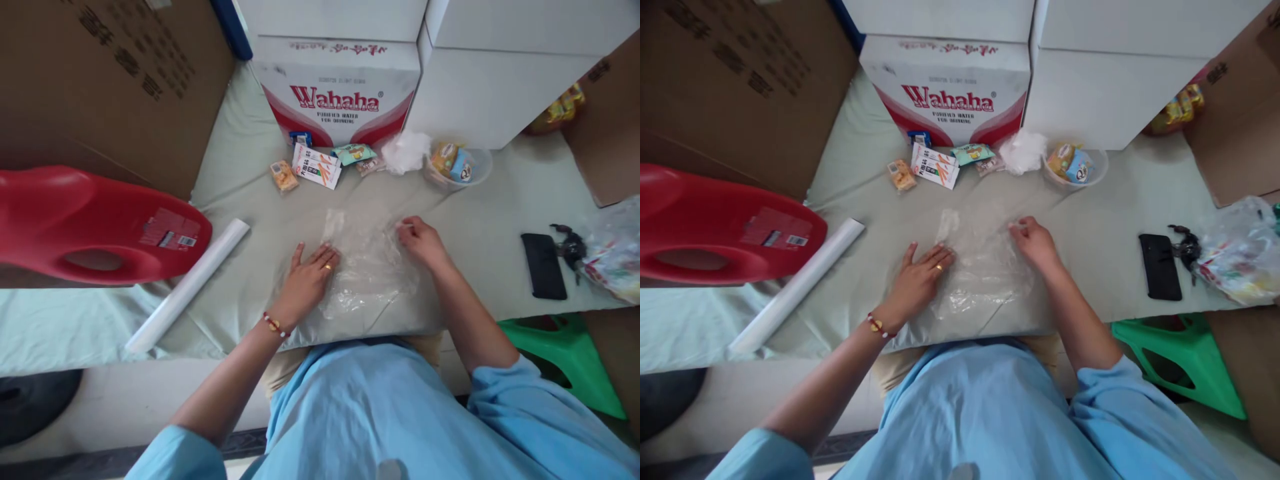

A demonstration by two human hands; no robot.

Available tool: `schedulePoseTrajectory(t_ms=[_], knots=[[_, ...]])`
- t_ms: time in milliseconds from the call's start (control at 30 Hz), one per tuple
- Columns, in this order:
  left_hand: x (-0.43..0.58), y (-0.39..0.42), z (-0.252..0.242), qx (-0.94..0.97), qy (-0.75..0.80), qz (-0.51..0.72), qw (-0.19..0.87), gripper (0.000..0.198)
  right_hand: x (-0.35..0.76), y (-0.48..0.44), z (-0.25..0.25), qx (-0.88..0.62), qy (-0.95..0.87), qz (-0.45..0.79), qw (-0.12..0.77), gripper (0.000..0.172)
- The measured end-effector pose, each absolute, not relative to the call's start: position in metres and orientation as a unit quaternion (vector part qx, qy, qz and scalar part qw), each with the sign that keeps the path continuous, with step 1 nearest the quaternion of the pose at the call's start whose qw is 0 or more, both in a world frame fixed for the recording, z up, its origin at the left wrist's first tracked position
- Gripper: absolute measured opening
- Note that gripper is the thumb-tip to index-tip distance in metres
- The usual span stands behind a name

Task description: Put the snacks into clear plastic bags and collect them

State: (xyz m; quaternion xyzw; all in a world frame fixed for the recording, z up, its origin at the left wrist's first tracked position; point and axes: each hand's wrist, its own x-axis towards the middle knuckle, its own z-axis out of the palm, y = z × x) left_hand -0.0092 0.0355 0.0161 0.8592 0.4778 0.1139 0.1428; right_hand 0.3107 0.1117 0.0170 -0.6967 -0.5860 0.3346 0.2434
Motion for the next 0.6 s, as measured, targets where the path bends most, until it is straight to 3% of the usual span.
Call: schedulePoseTrajectory(t_ms=[100, 233, 333, 500, 600], knots=[[-0.010, 0.043, 0.010, 0.825, 0.527, 0.110, 0.175, 0.057, 0.284, 0.131, 0.004, -0.690, -0.597, 0.320, 0.255, 0.040], [-0.012, 0.038, 0.002, 0.790, 0.561, 0.162, 0.185, 0.049, 0.289, 0.137, -0.006, -0.660, -0.543, 0.374, 0.359, 0.035], [-0.010, 0.035, 0.000, 0.799, 0.553, 0.165, 0.166, 0.047, 0.311, 0.135, -0.009, -0.685, -0.504, 0.379, 0.366, 0.034], [0.002, 0.036, -0.003, 0.787, 0.567, 0.191, 0.152, 0.034, 0.330, 0.121, 0.004, -0.727, -0.597, 0.185, 0.283, 0.031], [0.010, 0.038, -0.003, 0.723, 0.610, 0.272, 0.176, 0.037, 0.317, 0.109, 0.024, -0.693, -0.650, 0.044, 0.307, 0.032]])
